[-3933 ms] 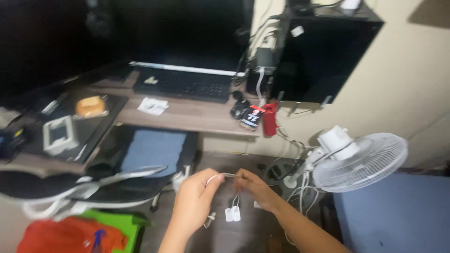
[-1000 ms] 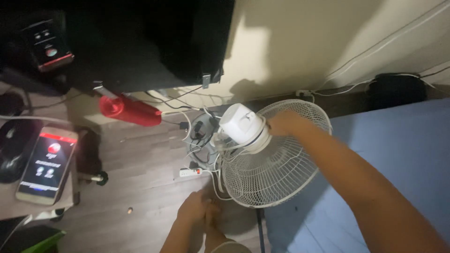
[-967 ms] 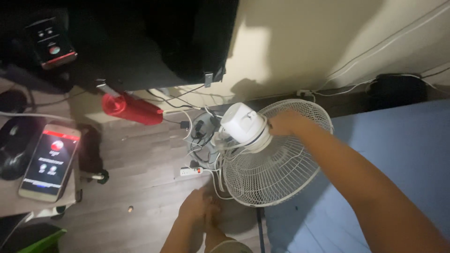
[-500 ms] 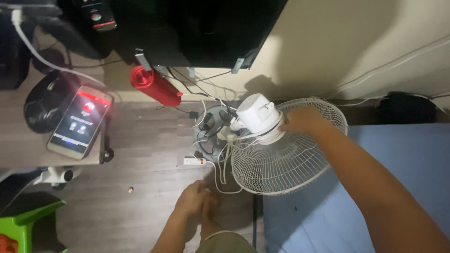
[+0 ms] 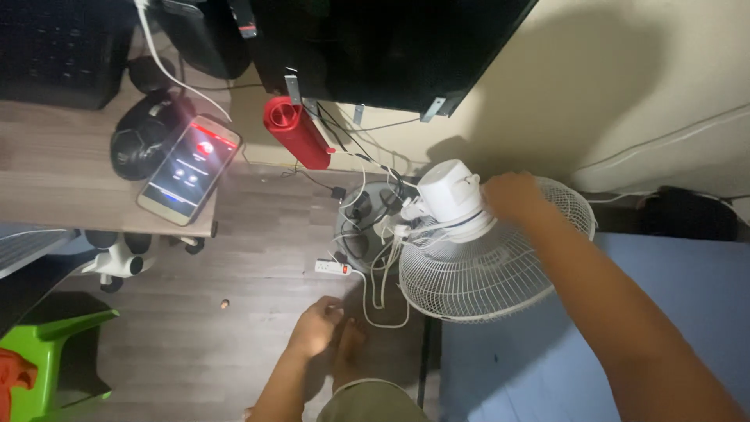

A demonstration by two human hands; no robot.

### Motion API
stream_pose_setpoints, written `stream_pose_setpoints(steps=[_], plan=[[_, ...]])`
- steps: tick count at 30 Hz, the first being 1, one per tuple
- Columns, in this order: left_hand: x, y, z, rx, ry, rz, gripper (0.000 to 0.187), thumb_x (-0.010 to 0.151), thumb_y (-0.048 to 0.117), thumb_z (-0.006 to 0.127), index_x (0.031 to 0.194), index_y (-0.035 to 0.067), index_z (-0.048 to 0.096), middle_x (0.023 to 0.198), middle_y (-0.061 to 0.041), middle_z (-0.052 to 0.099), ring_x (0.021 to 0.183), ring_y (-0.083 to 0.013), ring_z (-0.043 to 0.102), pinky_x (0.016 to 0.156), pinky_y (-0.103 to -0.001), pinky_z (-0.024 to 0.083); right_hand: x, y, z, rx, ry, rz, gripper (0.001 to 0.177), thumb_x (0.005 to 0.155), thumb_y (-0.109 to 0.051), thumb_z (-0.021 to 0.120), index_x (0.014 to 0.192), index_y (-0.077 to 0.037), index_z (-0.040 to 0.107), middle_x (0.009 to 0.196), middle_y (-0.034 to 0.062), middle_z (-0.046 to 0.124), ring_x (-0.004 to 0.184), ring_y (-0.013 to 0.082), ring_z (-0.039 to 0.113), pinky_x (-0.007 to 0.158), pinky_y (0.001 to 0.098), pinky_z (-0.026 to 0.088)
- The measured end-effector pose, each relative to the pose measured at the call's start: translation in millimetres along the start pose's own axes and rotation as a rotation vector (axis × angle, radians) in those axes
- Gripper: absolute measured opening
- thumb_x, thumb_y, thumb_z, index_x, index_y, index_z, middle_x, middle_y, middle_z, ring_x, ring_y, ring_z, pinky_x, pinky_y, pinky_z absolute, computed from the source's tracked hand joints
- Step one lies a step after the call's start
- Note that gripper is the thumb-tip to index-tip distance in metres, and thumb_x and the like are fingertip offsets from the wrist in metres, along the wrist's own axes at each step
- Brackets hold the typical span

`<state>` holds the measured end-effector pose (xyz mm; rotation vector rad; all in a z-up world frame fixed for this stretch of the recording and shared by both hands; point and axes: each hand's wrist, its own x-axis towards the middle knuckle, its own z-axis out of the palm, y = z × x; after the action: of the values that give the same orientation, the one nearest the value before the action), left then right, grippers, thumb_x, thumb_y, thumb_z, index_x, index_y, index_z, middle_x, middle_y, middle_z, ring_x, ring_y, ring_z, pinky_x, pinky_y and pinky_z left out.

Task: The person organizes a tangle of white cables and power strips on the floor, then picks up a red portable fan and places it on a desk. They continue to untangle and arrange the cables near a standing fan and a power strip.

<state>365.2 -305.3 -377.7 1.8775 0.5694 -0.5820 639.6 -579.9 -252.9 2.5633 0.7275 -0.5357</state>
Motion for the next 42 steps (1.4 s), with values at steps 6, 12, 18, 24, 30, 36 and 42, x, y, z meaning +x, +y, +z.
stream_pose_setpoints(steps=[6, 12, 18, 24, 30, 36, 42], plan=[[-14.5, 54.6, -4.5, -0.025, -0.039, 0.025, 0.033, 0.078, 0.025, 0.052, 0.108, 0.011, 0.053, 0.101, -0.012, 0.060, 0.092, -0.0266, 0.060, 0.081, -0.033, 0.045, -4.3, 13.3, 5.0, 0.361, 0.053, -0.162, 0.013, 0.063, -0.016, 0.063, 0.075, -0.012, 0.063, 0.079, 0.0075, 0.063, 0.076, 0.0255, 0.060, 0.069, 0.0369, 0.045], [32.5, 105.2, 50.8, 0.193, -0.115, 0.251, 0.030, 0.082, 0.026, 0.050, 0.103, 0.007, 0.058, 0.104, -0.017, 0.059, 0.098, -0.0315, 0.055, 0.083, -0.038, 0.043, -4.1, 21.9, 31.7, 0.325, 0.054, -0.204, 0.010, 0.064, -0.015, 0.062, 0.071, -0.008, 0.061, 0.080, 0.0100, 0.059, 0.076, 0.0271, 0.058, 0.067, 0.0391, 0.045], [95.8, 148.8, 125.6, 0.137, -0.036, 0.433, 0.036, 0.075, 0.017, 0.050, 0.110, 0.007, 0.051, 0.104, -0.019, 0.055, 0.097, -0.0344, 0.052, 0.082, -0.042, 0.041, -10.2, 20.9, 40.3, 0.381, 0.190, -0.105, 0.010, 0.062, -0.014, 0.059, 0.072, -0.010, 0.062, 0.075, 0.0107, 0.060, 0.074, 0.0291, 0.058, 0.063, 0.0412, 0.046], [106.5, 159.6, 145.3, 0.204, 0.026, 0.435, 0.033, 0.073, 0.018, 0.054, 0.103, 0.007, 0.050, 0.098, -0.016, 0.056, 0.092, -0.0340, 0.052, 0.078, -0.044, 0.039, -7.5, 21.7, 47.1, 0.362, 0.251, -0.148, 0.005, 0.064, -0.012, 0.059, 0.066, -0.011, 0.063, 0.071, 0.0095, 0.060, 0.071, 0.0291, 0.059, 0.064, 0.0407, 0.046], [82.6, 180.6, 122.9, 0.068, 0.027, 0.722, 0.017, 0.083, 0.018, 0.043, 0.091, 0.004, 0.049, 0.086, -0.019, 0.055, 0.083, -0.0385, 0.052, 0.070, -0.046, 0.040, -11.4, 28.0, 44.1, 0.523, 0.327, -0.202, 0.003, 0.062, -0.009, 0.060, 0.064, -0.010, 0.059, 0.068, 0.0089, 0.059, 0.067, 0.0279, 0.059, 0.061, 0.0386, 0.046], [60.9, 245.6, 107.0, 0.139, -0.082, 0.493, 0.027, 0.088, 0.029, 0.036, 0.094, 0.007, 0.049, 0.083, -0.020, 0.057, 0.081, -0.0405, 0.053, 0.070, -0.048, 0.039, -14.1, 34.0, 36.7, 0.555, 0.283, -0.202, 0.009, 0.059, -0.014, 0.063, 0.065, -0.009, 0.059, 0.074, 0.0073, 0.059, 0.071, 0.0259, 0.058, 0.062, 0.0369, 0.045], [71.1, 305.5, 112.6, -0.013, -0.011, 0.643, 0.029, 0.088, 0.030, 0.040, 0.095, 0.005, 0.054, 0.079, -0.020, 0.058, 0.076, -0.0374, 0.055, 0.067, -0.043, 0.042, 6.1, 59.3, 46.0, 0.663, 0.449, -0.208, 0.017, 0.063, -0.016, 0.062, 0.080, -0.012, 0.064, 0.080, 0.0077, 0.060, 0.076, 0.0273, 0.056, 0.065, 0.0374, 0.045]])
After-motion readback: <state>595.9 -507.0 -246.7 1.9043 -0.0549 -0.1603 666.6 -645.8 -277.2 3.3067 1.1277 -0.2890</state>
